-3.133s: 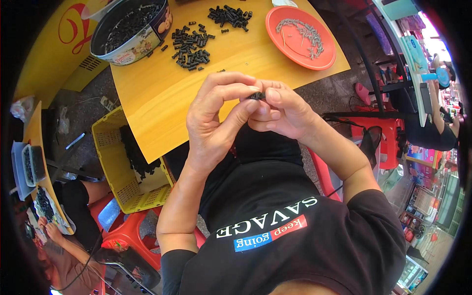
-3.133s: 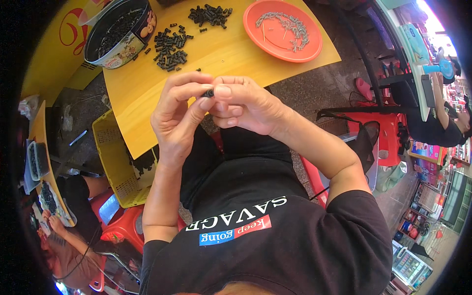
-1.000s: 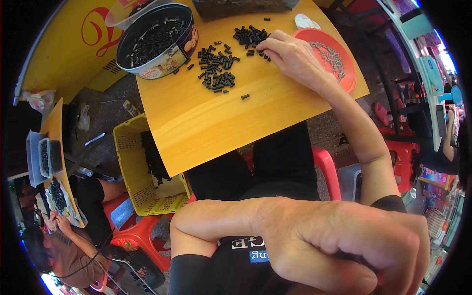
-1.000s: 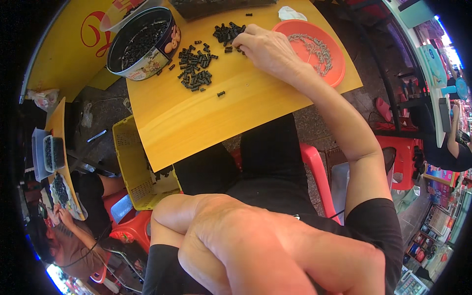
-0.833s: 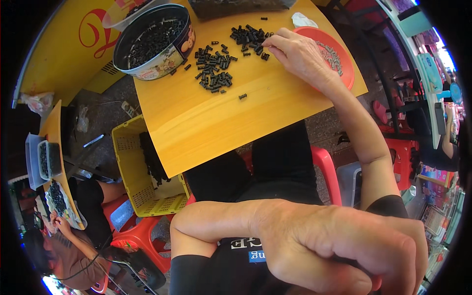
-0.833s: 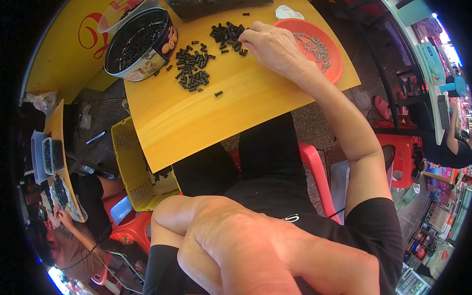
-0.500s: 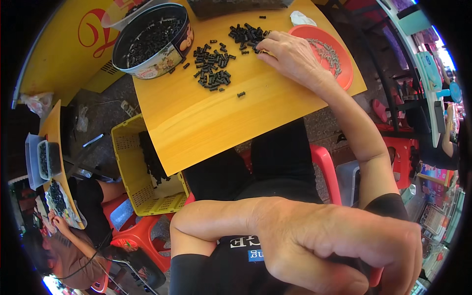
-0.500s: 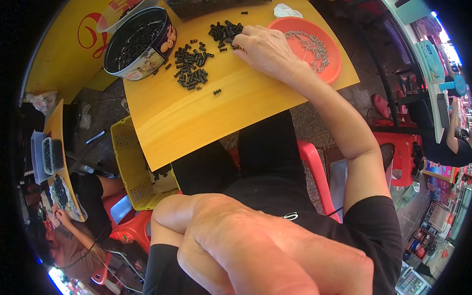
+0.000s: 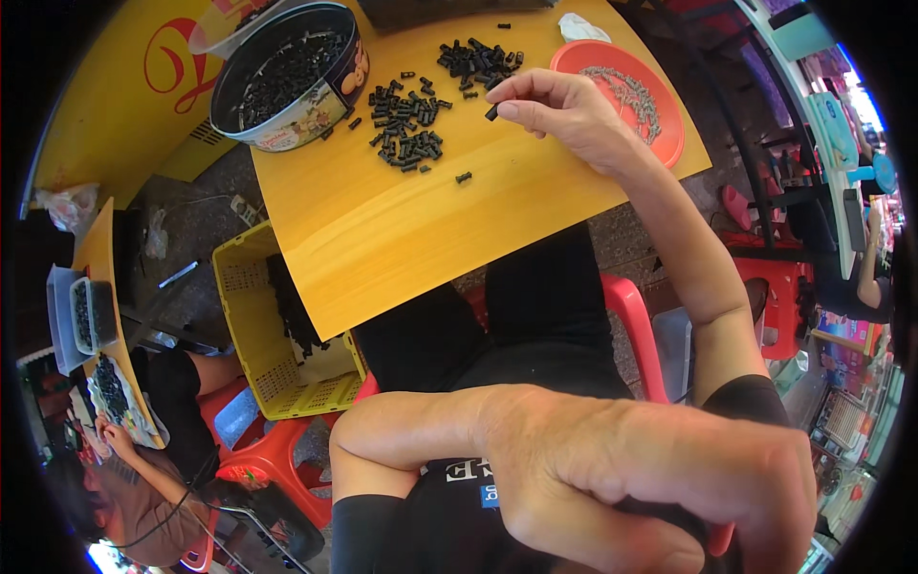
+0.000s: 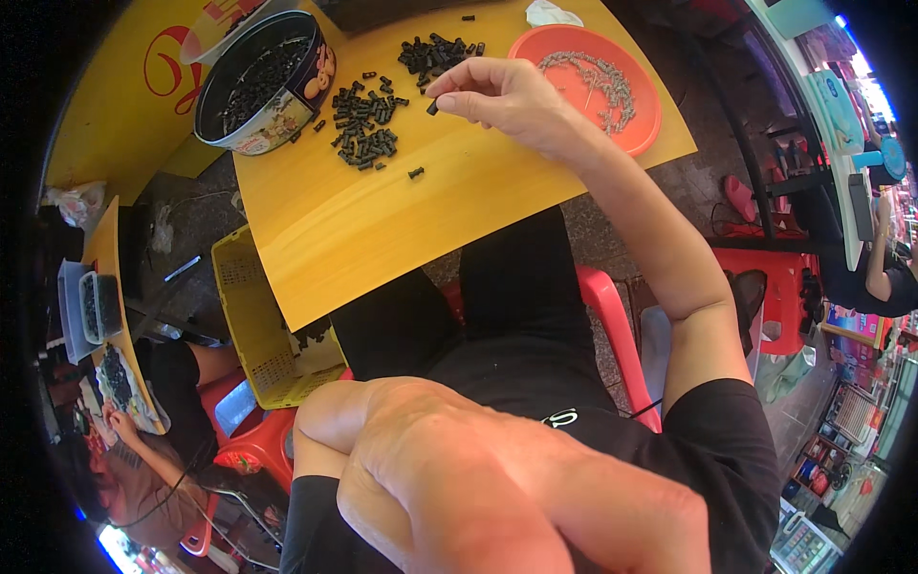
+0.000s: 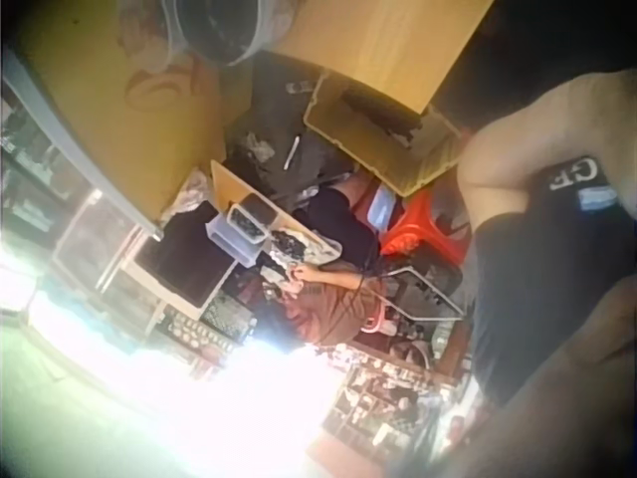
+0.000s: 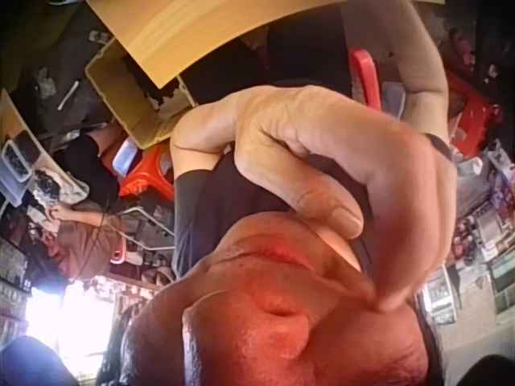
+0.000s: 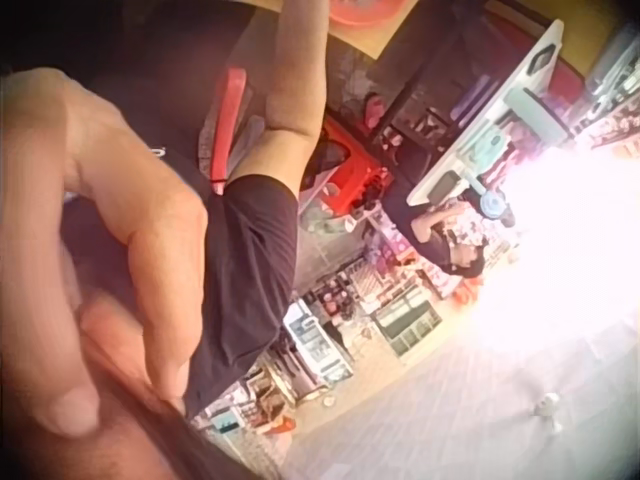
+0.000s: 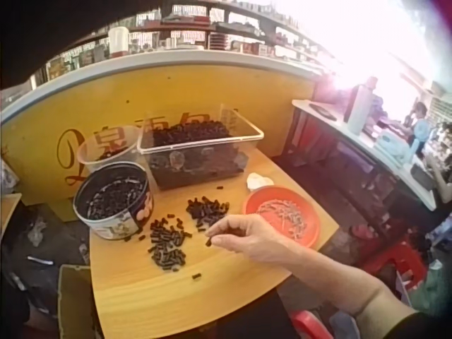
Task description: The person assembles small components by taking metal pieces from a plate and inserting them into plastic casings by hand.
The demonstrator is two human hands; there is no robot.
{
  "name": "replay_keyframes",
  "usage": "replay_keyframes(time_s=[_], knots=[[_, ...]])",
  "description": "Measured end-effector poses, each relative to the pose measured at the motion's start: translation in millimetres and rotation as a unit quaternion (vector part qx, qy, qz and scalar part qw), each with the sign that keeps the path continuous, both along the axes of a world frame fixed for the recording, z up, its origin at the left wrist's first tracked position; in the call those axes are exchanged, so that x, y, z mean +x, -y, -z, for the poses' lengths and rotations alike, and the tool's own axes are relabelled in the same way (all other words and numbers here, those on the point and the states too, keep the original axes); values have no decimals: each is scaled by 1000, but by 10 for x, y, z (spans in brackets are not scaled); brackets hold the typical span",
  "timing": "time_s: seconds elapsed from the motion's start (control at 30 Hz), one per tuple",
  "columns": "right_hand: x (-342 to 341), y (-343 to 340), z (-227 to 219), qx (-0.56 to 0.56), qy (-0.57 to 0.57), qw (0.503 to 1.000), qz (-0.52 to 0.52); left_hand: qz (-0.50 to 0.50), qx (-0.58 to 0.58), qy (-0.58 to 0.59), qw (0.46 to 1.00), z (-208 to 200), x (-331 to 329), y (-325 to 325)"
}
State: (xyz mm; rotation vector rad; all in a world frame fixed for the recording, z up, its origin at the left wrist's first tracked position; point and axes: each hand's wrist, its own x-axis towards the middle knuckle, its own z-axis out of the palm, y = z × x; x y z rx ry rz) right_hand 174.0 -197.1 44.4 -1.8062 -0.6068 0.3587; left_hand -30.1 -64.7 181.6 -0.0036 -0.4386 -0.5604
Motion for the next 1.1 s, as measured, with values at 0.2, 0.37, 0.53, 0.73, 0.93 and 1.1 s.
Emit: replay_keyframes(time_s=[0.2, 0.37, 0.53, 0.73, 0.93, 1.1], knots=[[-206, 79, -80, 102, -154, 983, 1, -79, 45, 138, 986, 418, 82, 148], [-373, 164, -19, 205, -254, 945, 4, -411, 501, 159, 745, 829, 412, -36], [-567, 240, 15, 232, -272, 934, 16, -481, 562, 27, 672, 1431, 701, -121], [-630, 205, 132, 183, -184, 966, 6, -452, 609, 27, 651, 1596, 705, -158], [-639, 211, 64, 79, -54, 995, -9, -413, 601, 9, 684, 1653, 719, -201], [-534, -76, -195, -171, 261, 950, -5, -431, 571, -51, 697, 1935, 785, -340]])
